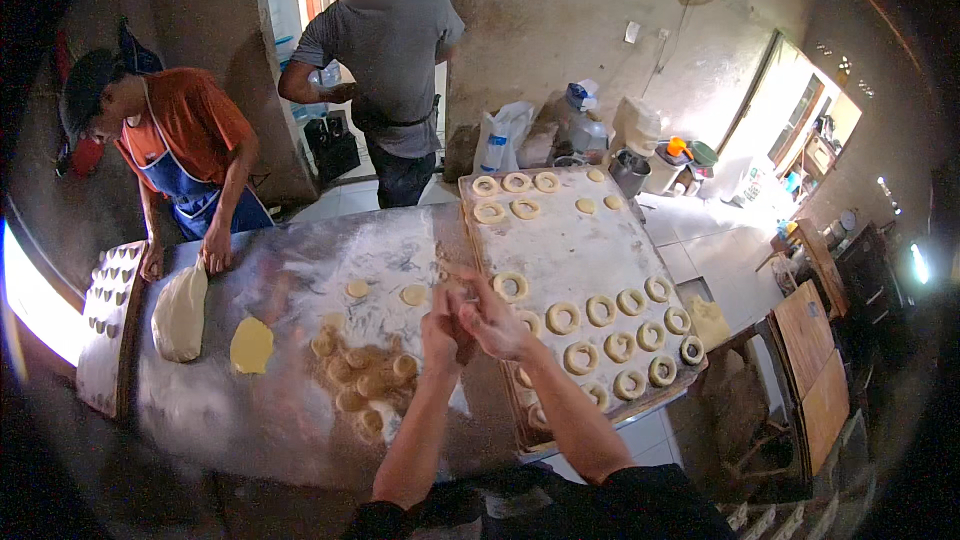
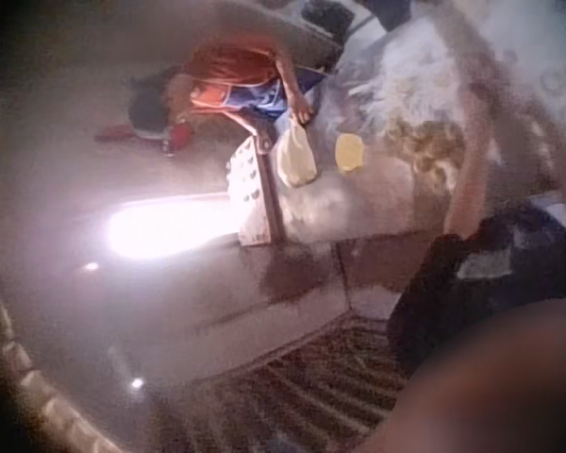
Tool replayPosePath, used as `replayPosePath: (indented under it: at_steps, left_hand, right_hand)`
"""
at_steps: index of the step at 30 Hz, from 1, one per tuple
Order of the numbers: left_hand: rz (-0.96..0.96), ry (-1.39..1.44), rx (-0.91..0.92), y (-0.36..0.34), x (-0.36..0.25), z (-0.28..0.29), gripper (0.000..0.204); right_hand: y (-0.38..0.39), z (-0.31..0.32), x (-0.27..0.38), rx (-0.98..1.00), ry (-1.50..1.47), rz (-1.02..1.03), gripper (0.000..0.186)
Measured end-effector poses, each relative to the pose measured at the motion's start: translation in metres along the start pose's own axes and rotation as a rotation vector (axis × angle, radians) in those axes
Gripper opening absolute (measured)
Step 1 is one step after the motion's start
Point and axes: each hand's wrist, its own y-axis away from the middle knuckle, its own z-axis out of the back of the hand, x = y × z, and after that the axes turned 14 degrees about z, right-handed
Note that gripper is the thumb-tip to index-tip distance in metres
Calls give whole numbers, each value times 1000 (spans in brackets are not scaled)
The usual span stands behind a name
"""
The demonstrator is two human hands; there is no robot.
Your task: The person shapes small dough pieces into rings by hand and places them on a wooden board. They repeat this process continuously while coworkers handle dough in the background.
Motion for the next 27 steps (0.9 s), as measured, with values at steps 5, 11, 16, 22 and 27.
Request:
replayPosePath:
  at_steps: [5,11,16,22,27]
  left_hand:
    - [-452,-1014,-145,-29,38,-67,31]
    - [-343,-1193,-126,-64,67,-108,33]
    - [-226,-1236,-148,-110,85,-133,37]
    - [-126,-1904,-499,-137,71,-121,77]
    - [125,-2142,-266,-124,79,-96,78]
  right_hand:
    - [5,82,11,-232,-348,-85,51]
    - [-6,174,-4,-295,-579,-43,49]
    - [-37,196,-47,-198,-56,-329,55]
    - [-46,227,-76,22,1034,-545,76]
    - [-16,220,-85,238,1189,-463,95]
